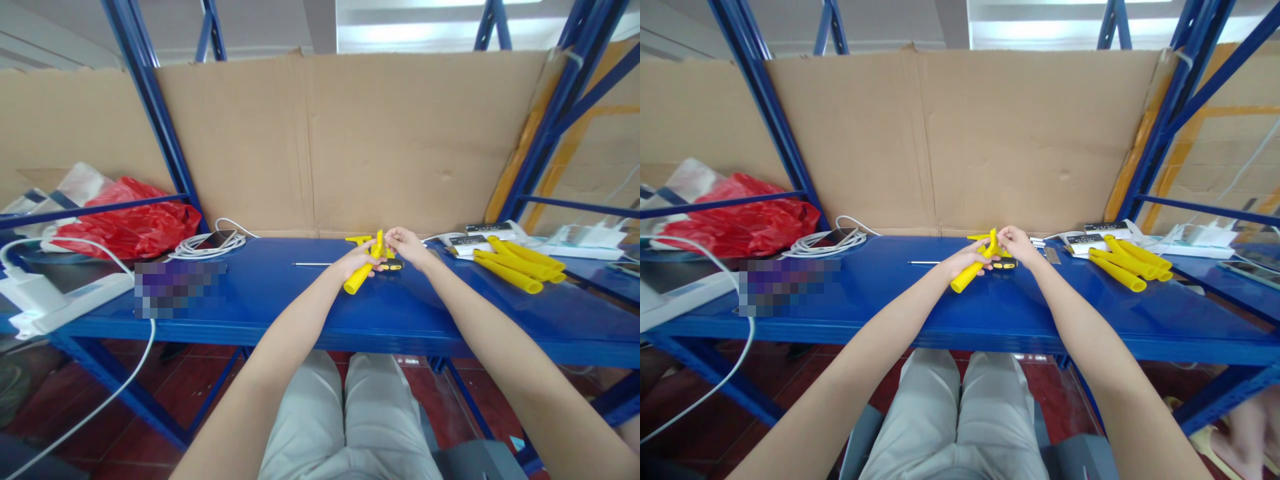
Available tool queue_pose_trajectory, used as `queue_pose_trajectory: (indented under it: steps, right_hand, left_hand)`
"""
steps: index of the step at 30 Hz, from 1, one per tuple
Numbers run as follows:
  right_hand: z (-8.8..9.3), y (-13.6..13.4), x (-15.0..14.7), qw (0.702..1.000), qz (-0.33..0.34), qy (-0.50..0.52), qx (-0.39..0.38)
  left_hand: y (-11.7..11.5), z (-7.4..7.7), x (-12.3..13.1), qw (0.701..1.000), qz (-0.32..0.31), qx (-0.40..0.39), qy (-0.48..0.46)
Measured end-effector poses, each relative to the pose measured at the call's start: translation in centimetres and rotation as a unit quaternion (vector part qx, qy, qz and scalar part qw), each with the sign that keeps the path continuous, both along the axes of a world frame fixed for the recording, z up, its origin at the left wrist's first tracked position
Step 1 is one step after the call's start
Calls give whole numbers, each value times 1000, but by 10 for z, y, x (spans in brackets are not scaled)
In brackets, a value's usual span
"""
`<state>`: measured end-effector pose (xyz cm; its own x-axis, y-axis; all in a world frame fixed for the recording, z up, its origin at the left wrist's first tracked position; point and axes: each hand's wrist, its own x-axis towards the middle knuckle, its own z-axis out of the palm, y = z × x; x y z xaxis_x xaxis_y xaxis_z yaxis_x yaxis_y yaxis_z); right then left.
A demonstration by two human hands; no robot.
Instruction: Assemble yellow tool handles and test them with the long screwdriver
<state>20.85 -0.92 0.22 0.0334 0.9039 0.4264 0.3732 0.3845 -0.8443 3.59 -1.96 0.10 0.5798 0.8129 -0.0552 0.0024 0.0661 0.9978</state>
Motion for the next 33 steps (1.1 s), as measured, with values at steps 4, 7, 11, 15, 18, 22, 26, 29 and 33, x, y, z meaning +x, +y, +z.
queue_pose_trajectory:
  steps: [4, 7, 11, 15, 18, 22, 26, 29, 33]
  right_hand:
    - [0, -3, -2, 1000, 11, 8, -4]
    - [-1, -3, -2, 1000, 20, 12, -6]
    - [-4, 1, 1, 999, 43, 17, 3]
    - [-4, 2, 2, 998, 51, 21, 7]
    - [-3, 0, 1, 998, 61, 21, 3]
    - [-3, -1, 0, 998, 57, 29, 7]
    - [-6, 3, 2, 998, 50, 20, 21]
    - [-9, 9, 6, 998, 23, 14, 51]
    - [-11, 17, 12, 996, -31, -20, 78]
  left_hand:
    - [2, -1, -1, 1000, -1, -12, -10]
    - [0, 1, -1, 999, -5, -20, -30]
    - [0, 1, -2, 999, -9, -21, -37]
    - [5, -2, -2, 1000, -5, -12, -25]
    - [10, -5, -1, 1000, 5, -7, -18]
    - [11, -7, -1, 999, 9, 4, -34]
    - [8, -6, -2, 999, -5, 16, -51]
    - [7, -7, -1, 998, 6, 22, -54]
    - [6, -7, 1, 998, 16, 24, -64]
